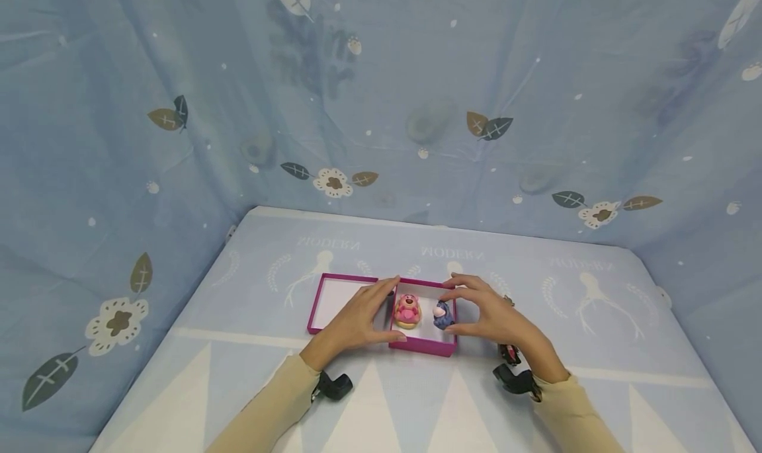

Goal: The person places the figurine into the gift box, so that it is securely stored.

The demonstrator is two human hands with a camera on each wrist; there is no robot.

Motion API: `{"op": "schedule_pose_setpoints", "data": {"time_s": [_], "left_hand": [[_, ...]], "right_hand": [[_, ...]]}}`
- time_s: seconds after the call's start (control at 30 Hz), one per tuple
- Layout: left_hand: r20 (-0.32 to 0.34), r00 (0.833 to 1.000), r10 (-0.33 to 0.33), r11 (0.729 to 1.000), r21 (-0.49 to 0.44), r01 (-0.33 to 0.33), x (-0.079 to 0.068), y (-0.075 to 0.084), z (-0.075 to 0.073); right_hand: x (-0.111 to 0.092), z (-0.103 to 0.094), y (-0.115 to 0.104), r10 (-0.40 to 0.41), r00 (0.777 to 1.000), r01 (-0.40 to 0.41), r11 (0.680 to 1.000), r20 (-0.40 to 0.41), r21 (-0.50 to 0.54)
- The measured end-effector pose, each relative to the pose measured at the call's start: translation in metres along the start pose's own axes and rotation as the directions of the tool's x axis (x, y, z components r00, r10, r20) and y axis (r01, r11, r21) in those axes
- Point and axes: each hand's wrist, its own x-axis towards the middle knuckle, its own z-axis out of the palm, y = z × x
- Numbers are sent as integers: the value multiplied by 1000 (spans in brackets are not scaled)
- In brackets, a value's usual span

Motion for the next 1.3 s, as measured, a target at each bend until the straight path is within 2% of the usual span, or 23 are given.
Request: {"op": "schedule_pose_setpoints", "data": {"time_s": [0.47,1.13,1.3], "left_hand": [[19,1000,-21,1000,0,21,0,1,1],[-10,1000,10,1000,10,-9,0,0,-1],[5,1000,-2,1000,6,2,0,2,-2]], "right_hand": [[12,16,2,-48,998,47,999,46,28],[31,28,1,-79,994,76,996,73,45],[35,28,-3,-97,992,94,995,86,35]]}}
